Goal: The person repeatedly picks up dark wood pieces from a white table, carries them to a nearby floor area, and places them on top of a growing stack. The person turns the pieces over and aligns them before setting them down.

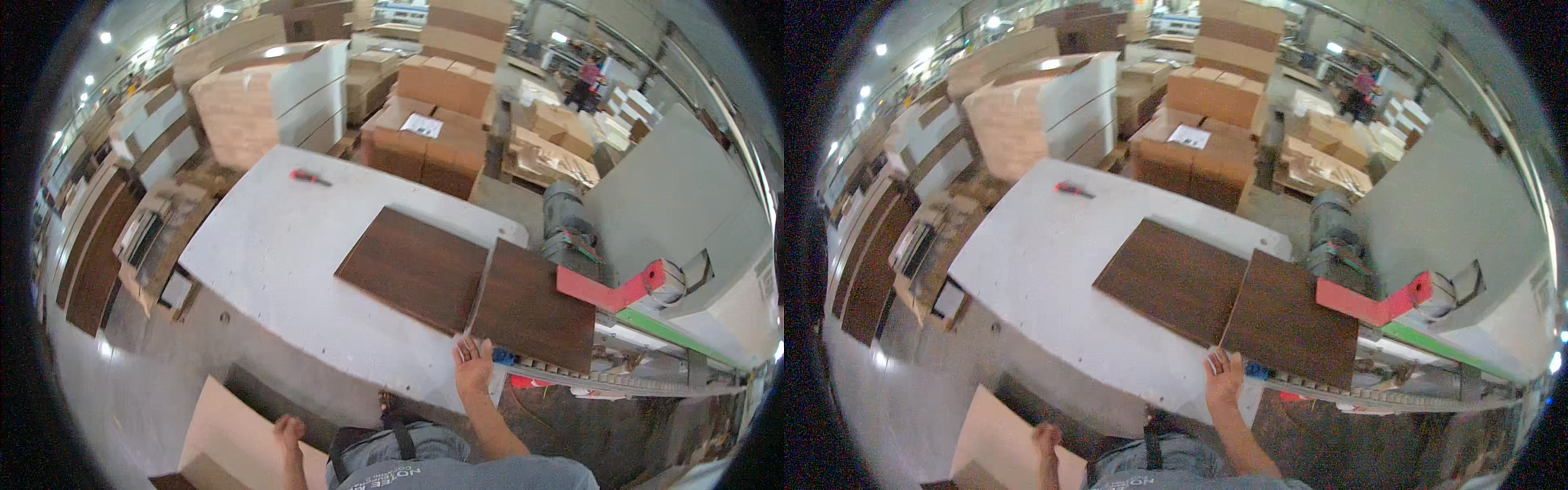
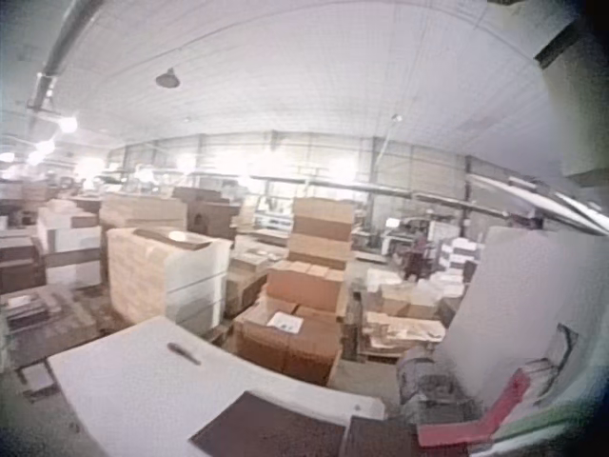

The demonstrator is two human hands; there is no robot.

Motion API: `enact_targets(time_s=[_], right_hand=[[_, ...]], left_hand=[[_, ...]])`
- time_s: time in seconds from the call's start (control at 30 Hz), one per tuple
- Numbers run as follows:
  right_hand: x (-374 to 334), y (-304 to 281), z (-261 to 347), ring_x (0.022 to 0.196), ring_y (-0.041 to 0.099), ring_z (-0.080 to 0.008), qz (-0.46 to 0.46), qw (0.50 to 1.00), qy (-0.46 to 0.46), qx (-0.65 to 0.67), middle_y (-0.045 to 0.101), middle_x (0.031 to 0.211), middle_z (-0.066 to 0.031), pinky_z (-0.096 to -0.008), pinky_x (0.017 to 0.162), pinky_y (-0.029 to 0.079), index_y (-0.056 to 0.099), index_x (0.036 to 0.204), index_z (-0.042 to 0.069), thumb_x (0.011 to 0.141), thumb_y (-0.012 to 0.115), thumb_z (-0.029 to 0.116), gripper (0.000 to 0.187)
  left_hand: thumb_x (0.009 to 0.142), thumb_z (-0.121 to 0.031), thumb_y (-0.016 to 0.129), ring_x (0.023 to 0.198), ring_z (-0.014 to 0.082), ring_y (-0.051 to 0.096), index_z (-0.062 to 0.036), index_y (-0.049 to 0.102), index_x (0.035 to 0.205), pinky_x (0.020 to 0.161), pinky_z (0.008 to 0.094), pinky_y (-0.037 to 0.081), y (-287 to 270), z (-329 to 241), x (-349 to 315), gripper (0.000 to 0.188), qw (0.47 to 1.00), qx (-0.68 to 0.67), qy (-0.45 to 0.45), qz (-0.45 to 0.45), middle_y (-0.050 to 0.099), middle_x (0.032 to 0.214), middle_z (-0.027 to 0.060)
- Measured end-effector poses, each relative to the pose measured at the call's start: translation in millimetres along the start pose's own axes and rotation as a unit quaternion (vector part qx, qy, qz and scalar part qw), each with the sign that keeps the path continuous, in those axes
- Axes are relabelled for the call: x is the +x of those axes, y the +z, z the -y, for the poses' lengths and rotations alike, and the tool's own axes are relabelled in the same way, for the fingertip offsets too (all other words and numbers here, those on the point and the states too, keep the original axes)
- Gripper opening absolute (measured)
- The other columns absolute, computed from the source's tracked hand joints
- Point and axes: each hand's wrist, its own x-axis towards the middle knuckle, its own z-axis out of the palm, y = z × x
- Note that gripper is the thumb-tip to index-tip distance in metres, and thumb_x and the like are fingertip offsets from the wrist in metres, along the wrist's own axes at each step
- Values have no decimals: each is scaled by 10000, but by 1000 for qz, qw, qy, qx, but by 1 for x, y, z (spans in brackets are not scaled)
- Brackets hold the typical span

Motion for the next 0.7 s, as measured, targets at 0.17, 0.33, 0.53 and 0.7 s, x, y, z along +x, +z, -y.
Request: enact_targets(time_s=[0.17, 0.33, 0.53, 0.7], right_hand=[[34, 16, 7, 870, 603, -221, -17, 983, -177, 42, 616, 1054, -69, -443, 841, 529, 538, 1152, 91, 937, 661, 259, 300], [-3, 49, -30, 936, 595, -211, -65, 981, -184, -6, 608, 1082, -54, -402, 846, 516, 545, 1178, 59, 946, 626, 104, 249], [-78, 100, -162, 1012, 595, -242, -66, 989, -129, -12, 604, 1142, -71, -431, 898, 516, 528, 1241, 46, 912, 624, 8, 345], [-113, 118, -175, 1052, 566, -242, -90, 987, -84, -104, 561, 1172, -105, -404, 952, 462, 499, 1245, 47, 932, 619, 146, 350]], left_hand=[[895, -136, 670, 874, 228, 694, 120, 543, 1282, 770, 318, 557, 191, -185, 77, 481, 970, 78, 124, 196, 696, 1014, 183], [893, -298, 726, 996, 204, 658, 54, 547, 1299, 853, 344, 543, 358, -217, 99, 567, 877, 45, 27, 478, 670, 1129, 145], [875, -271, 742, 963, 202, 630, 11, 610, 1136, 858, 388, 512, 422, -235, 94, 406, 794, -2, -189, 577, 647, 1083, 121], [832, -107, 759, 795, 114, 610, -15, 662, 988, 722, 282, 484, 374, -265, 97, 206, 830, -37, -54, 554, 664, 891, 33]])
